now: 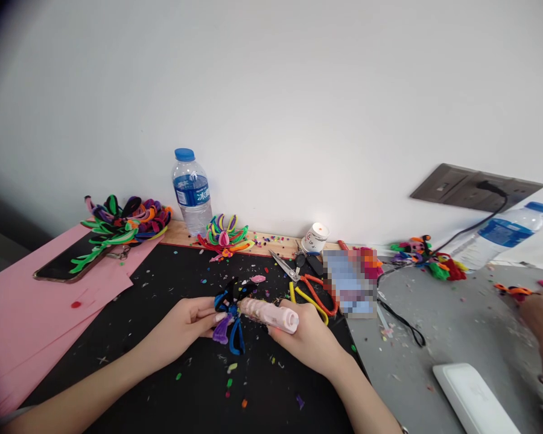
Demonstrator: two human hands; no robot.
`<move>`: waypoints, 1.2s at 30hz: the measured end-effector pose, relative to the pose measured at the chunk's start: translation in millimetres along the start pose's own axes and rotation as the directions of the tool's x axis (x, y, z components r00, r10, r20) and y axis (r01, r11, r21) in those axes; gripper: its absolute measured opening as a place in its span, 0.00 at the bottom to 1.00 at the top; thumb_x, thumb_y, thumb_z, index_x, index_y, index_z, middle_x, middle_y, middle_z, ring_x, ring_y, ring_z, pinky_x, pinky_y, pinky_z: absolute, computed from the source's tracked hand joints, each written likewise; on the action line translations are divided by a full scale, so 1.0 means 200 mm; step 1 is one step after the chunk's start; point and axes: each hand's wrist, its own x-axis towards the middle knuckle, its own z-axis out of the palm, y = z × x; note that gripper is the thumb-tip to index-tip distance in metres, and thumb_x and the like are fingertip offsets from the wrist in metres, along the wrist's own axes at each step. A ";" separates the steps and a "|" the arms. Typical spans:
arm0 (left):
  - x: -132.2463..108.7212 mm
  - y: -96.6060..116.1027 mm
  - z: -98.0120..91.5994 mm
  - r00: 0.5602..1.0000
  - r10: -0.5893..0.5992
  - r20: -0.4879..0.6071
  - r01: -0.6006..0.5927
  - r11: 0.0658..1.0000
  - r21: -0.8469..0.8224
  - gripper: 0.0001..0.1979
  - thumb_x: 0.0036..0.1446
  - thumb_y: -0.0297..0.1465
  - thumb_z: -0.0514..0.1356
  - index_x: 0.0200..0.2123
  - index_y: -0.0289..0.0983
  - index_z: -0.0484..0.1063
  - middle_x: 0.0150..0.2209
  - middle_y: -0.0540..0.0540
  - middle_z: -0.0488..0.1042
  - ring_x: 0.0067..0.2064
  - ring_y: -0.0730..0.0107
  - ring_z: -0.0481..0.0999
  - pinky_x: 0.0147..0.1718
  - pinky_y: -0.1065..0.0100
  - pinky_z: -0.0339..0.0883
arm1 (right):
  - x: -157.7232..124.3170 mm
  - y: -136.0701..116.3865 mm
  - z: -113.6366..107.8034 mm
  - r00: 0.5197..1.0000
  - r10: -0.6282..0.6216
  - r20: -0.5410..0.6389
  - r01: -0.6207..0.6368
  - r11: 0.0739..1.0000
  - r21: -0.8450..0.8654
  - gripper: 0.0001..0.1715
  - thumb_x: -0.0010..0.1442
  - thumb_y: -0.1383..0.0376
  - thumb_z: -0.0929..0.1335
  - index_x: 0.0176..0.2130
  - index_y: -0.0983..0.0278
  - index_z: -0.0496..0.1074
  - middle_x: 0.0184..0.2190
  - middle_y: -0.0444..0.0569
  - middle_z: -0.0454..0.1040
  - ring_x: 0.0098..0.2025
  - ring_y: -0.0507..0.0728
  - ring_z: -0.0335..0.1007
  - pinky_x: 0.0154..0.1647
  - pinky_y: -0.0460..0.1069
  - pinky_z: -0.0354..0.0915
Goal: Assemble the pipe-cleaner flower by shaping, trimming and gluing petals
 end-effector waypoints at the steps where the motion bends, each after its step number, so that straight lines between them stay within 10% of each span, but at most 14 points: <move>1: 0.00 0.00 0.00 1.000 -0.003 0.001 0.003 1.000 0.007 0.18 0.54 0.33 0.55 0.48 0.36 0.67 0.37 0.47 0.77 0.37 0.64 0.75 0.38 0.65 0.66 | 0.00 0.00 0.00 1.000 -0.001 -0.004 0.001 1.000 0.001 0.12 0.53 0.67 0.62 0.23 0.63 0.51 0.19 0.38 0.51 0.21 0.46 0.48 0.20 0.44 0.47; 36: 0.00 0.00 0.00 1.000 -0.017 -0.015 0.017 1.000 0.007 0.19 0.52 0.35 0.56 0.48 0.38 0.68 0.41 0.46 0.76 0.41 0.62 0.74 0.39 0.64 0.67 | -0.01 -0.05 0.00 0.997 -0.017 0.077 0.017 1.000 -0.001 0.08 0.51 0.68 0.62 0.24 0.63 0.55 0.19 0.38 0.54 0.20 0.46 0.51 0.20 0.42 0.49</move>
